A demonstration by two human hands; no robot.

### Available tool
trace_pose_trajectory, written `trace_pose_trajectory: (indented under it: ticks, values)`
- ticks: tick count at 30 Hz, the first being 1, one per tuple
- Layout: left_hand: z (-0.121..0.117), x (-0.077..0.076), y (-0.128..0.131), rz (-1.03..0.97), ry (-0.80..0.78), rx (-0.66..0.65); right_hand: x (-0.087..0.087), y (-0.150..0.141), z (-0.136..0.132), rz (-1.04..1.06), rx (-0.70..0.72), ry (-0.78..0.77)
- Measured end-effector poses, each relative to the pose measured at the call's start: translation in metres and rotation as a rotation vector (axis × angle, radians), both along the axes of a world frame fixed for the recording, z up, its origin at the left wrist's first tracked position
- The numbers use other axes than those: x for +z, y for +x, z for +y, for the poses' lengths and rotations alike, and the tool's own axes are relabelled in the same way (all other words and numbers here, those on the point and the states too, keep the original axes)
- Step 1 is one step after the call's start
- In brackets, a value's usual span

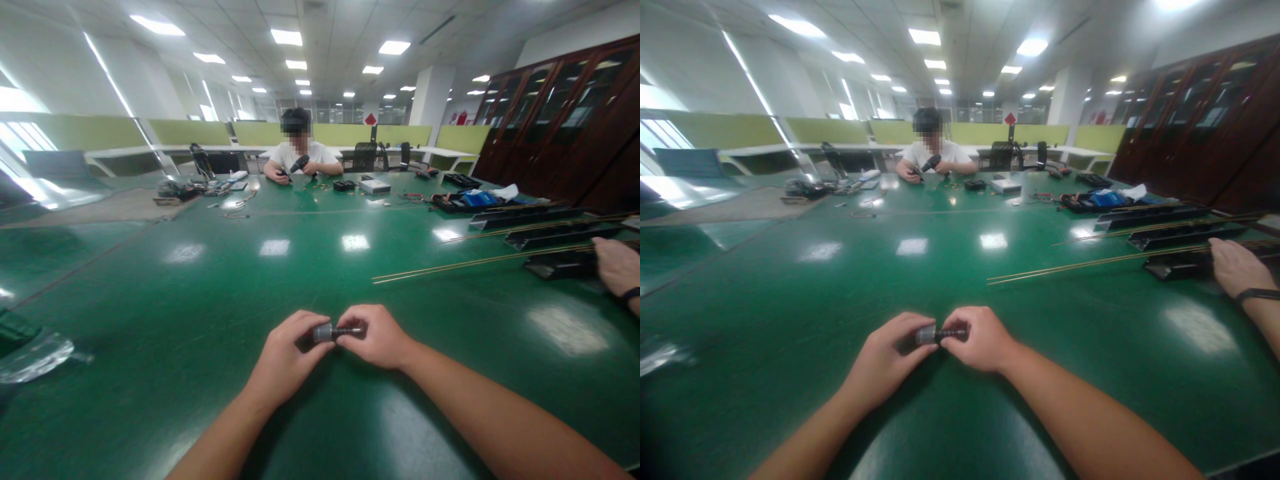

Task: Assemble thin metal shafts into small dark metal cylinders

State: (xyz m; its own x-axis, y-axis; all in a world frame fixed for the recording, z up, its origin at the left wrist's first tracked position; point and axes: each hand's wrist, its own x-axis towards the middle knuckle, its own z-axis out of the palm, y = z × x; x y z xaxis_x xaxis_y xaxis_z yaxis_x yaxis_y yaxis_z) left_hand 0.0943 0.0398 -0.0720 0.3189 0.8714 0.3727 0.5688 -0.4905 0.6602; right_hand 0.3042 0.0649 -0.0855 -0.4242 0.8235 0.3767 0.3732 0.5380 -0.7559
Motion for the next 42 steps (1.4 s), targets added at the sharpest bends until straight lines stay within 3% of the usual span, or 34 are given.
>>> trace_pose_trajectory:
  ticks: [42]
  values:
    - [0.0039, 0.0016, -0.0075, 0.008, 0.055, 0.081, -0.0006, 0.0011, 0.0021, 0.015, -0.097, -0.086]
